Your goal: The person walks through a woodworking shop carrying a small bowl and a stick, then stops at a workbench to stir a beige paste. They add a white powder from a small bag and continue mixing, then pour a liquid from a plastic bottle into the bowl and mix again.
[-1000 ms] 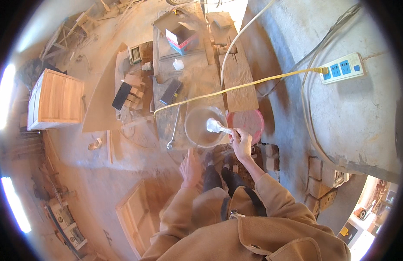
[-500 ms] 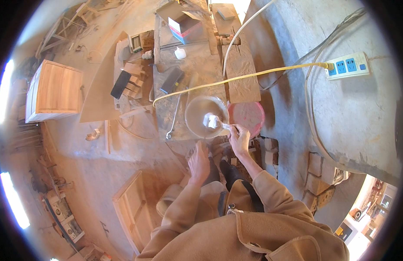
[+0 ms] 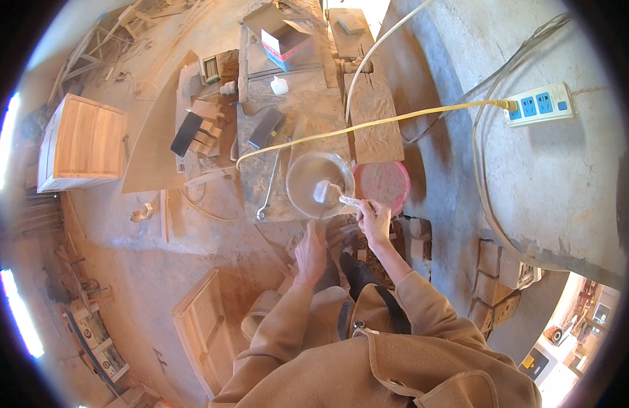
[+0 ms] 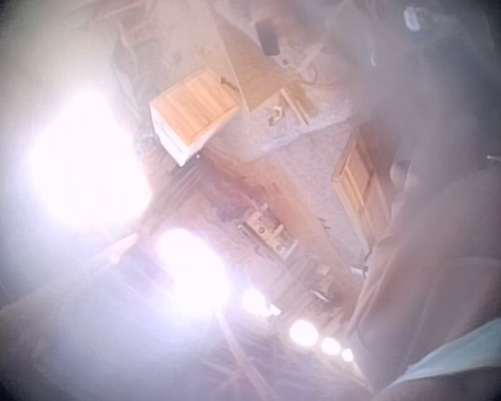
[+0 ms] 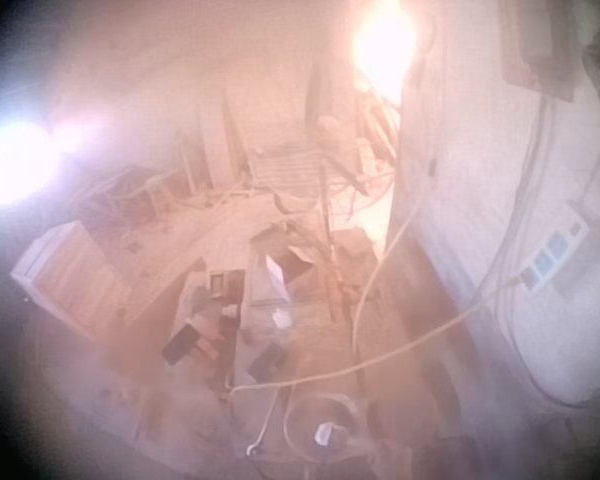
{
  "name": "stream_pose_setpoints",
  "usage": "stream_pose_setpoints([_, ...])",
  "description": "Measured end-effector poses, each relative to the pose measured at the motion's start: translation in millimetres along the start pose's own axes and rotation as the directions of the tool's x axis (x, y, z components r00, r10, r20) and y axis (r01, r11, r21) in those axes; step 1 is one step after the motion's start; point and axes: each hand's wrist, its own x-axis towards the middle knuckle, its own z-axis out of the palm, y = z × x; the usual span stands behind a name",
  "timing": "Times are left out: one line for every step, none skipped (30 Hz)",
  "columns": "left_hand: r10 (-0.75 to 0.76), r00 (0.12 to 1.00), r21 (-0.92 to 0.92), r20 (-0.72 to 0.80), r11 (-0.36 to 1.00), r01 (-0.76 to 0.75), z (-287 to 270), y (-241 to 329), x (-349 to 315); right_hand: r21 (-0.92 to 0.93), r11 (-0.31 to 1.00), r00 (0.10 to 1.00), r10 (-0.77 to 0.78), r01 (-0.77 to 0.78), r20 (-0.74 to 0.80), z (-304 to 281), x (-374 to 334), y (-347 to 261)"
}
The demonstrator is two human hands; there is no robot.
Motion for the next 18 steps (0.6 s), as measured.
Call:
stream_pose_setpoints([0.008, 1.000, 0.012, -0.002, 1.000, -0.008, 1, -1, 1, 0.017, 1.000, 1.000, -0.001, 0.001, 0.009, -1, 0, -1])
stream_pose_setpoints([0.016, 1.000, 0.013, -0.010, 1.000, -0.016, 1, -1, 2, 0.034, 0.999, 1.000, -0.002, 0.001, 0.017, -1, -1, -2])
stream_pose_setpoints([0.025, 1.000, 0.015, -0.018, 1.000, -0.025, 1, -2, 3, 0.060, 0.998, 1.000, 0.019, -0.021, 0.022, -2, -2, -4])
stream_pose_setpoints([0.034, 0.999, 0.017, -0.027, 0.999, -0.033, 1, -2, 4, 0.087, 0.995, 0.999, 0.040, -0.042, 0.027, -3, -4, -6])
stream_pose_setpoints([0.036, 0.999, 0.016, -0.027, 0.999, -0.035, 0, -3, 5, 0.124, 0.988, 0.996, 0.084, -0.087, 0.030, -4, -5, -9])
stream_pose_setpoints([0.037, 0.999, 0.016, -0.026, 0.999, -0.037, 0, -3, 6, 0.120, 0.990, 0.997, 0.067, -0.071, 0.032, -5, -6, -12])
stream_pose_setpoints([0.039, 0.999, 0.009, -0.028, 0.999, -0.038, 0, -3, 7, 0.125, 0.989, 0.997, 0.074, -0.077, 0.031, -6, -7, -15])
stream_pose_setpoints([0.041, 0.999, 0.012, -0.016, 0.999, -0.041, -1, -4, 8, 0.148, 0.986, 0.997, 0.067, -0.073, 0.049, -7, -8, -17])
stream_pose_setpoints([0.044, 0.999, 0.010, -0.007, 0.999, -0.044, -1, -4, 10, 0.126, 0.988, 0.996, 0.089, -0.092, 0.029, -8, -9, -20])
stream_pose_setpoints([0.041, 0.999, 0.001, -0.001, 0.999, -0.041, -1, -4, 11, 0.121, 0.987, 0.995, 0.099, -0.101, 0.027, -9, -9, -21])
stream_pose_setpoints([0.044, 0.999, 0.019, 0.001, 0.999, -0.044, -1, -4, 12, 0.130, 0.988, 0.996, 0.087, -0.089, 0.025, -10, -9, -23])
stream_pose_setpoints([0.042, 0.999, 0.030, 0.002, 0.999, -0.042, -1, -4, 12, 0.106, 0.991, 0.996, 0.085, -0.086, 0.018, -10, -9, -23])
stream_pose_setpoints([0.041, 0.999, 0.040, 0.003, 0.998, -0.041, 0, -3, 13, 0.094, 0.994, 0.998, 0.061, -0.062, 0.010, -11, -9, -23])
stream_pose_setpoints([0.032, 0.999, 0.034, 0.008, 0.999, -0.033, 0, -1, 13, 0.076, 0.994, 0.997, 0.083, -0.083, -0.003, -11, -9, -23])
stream_pose_setpoints([0.023, 1.000, 0.028, 0.015, 0.999, -0.024, 1, 1, 13, 0.066, 0.998, 1.000, 0.023, -0.023, -0.007, -12, -9, -22])
stream_pose_setpoints([-0.004, 0.999, 0.019, 0.035, 1.000, 0.003, 1, 3, 13, 0.051, 0.999, 1.000, 0.010, -0.009, -0.014, -13, -9, -21])
stream_pose_setpoints([0.002, 0.999, 0.017, 0.039, 1.000, -0.002, 1, 6, 13, 0.051, 0.999, 1.000, 0.019, -0.019, -0.015, -14, -9, -20])
stream_pose_setpoints([-0.009, 0.999, 0.011, 0.053, 1.000, 0.008, 1, 9, 12, -0.002, 1.000, 0.999, -0.014, 0.014, -0.031, -15, -9, -18])
